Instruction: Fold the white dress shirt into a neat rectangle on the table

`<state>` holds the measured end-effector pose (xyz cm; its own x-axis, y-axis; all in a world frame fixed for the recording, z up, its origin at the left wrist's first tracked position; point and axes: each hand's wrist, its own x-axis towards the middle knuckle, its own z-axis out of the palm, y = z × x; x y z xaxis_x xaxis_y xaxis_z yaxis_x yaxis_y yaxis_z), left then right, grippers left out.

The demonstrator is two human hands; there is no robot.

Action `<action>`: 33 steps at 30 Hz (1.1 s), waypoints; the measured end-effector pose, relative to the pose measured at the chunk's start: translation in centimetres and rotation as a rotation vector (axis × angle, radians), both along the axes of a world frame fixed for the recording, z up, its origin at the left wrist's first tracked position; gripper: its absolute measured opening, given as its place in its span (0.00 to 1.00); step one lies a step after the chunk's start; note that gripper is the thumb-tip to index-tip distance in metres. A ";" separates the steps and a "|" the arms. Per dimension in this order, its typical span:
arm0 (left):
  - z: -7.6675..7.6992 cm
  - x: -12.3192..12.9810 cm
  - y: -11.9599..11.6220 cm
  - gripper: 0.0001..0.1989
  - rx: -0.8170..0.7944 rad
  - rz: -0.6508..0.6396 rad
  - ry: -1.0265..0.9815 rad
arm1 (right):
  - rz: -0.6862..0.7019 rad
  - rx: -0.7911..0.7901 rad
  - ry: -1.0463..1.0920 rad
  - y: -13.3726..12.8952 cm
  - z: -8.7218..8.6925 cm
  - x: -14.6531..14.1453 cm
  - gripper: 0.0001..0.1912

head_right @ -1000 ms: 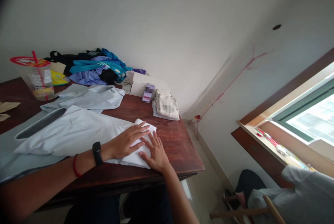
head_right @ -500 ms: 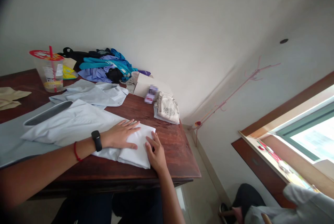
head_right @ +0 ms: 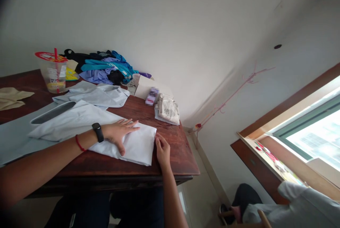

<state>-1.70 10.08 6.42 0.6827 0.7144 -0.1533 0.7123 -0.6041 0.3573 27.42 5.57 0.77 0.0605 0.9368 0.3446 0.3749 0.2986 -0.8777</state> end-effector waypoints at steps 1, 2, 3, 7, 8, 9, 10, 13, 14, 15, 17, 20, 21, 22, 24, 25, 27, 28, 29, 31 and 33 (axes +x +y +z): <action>0.1 0.0 -0.1 0.74 -0.004 -0.001 -0.003 | 0.004 0.000 -0.008 0.0 0.0 0.0 0.19; 0.1 0.0 -0.1 0.75 -0.007 -0.002 -0.012 | 0.009 0.002 -0.014 0.0 0.1 0.0 0.19; 0.2 0.0 -0.1 0.75 -0.010 -0.002 -0.025 | 0.014 0.006 -0.020 0.0 0.1 0.0 0.18; 0.3 0.0 -0.2 0.76 -0.026 0.009 -0.067 | 0.016 0.020 -0.054 0.0 0.2 -0.2 0.18; 0.3 0.0 -0.2 0.76 -0.028 0.011 -0.065 | 0.012 0.022 -0.065 -0.1 0.2 -0.2 0.17; 0.3 0.1 -0.3 0.76 -0.029 0.011 -0.058 | 0.008 0.022 -0.075 -0.1 0.2 -0.2 0.17; 0.3 0.1 -0.3 0.76 -0.030 0.010 -0.045 | 0.004 0.021 -0.085 -0.1 0.2 -0.3 0.17; 0.1 0.2 -0.3 0.77 -0.027 0.008 -0.009 | -0.002 0.027 -0.104 -0.2 0.3 -0.4 0.16; 0.0 0.2 -0.2 0.77 -0.023 0.005 -0.006 | -0.003 0.031 -0.108 -0.2 0.3 -0.4 0.16; -0.1 0.2 -0.1 0.77 -0.018 0.002 -0.008 | -0.004 0.035 -0.111 -0.2 0.3 -0.4 0.16; -0.3 0.1 0.0 0.78 -0.011 -0.003 -0.015 | -0.005 0.039 -0.118 -0.2 0.3 -0.4 0.16; -0.4 0.1 0.1 0.78 -0.014 -0.003 -0.022 | -0.007 0.039 -0.124 -0.2 0.3 -0.4 0.16; -0.3 0.1 0.1 0.78 -0.016 -0.002 -0.026 | -0.007 0.040 -0.123 -0.2 0.3 -0.4 0.16; -0.3 0.1 0.1 0.78 -0.018 -0.002 -0.027 | -0.007 0.042 -0.121 -0.2 0.3 -0.4 0.16; -0.1 0.1 -0.1 0.78 -0.018 -0.003 -0.018 | -0.005 0.044 -0.119 -0.2 0.2 -0.4 0.16; 0.0 0.1 -0.1 0.78 -0.016 -0.004 -0.012 | -0.004 0.044 -0.118 -0.2 0.2 -0.4 0.16; 0.2 0.2 -0.2 0.78 -0.010 -0.006 0.002 | -0.005 0.041 -0.118 -0.1 0.1 -0.3 0.16; 0.2 0.2 -0.2 0.78 -0.007 -0.007 0.011 | -0.007 0.039 -0.117 -0.1 0.1 -0.3 0.16; 0.1 0.2 -0.2 0.77 -0.004 -0.009 0.022 | -0.011 0.037 -0.116 -0.1 0.1 -0.3 0.16; -0.1 0.2 0.1 0.76 -0.001 -0.011 0.039 | -0.019 0.033 -0.113 0.0 0.0 -0.3 0.16; -0.5 0.2 0.4 0.74 0.002 -0.020 0.046 | -0.021 0.029 -0.111 0.0 0.0 -0.2 0.16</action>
<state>-1.52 10.48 5.93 0.6894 0.7008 -0.1834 0.7154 -0.6191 0.3238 27.18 5.58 0.78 0.0397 0.9254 0.3769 0.4757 0.3142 -0.8215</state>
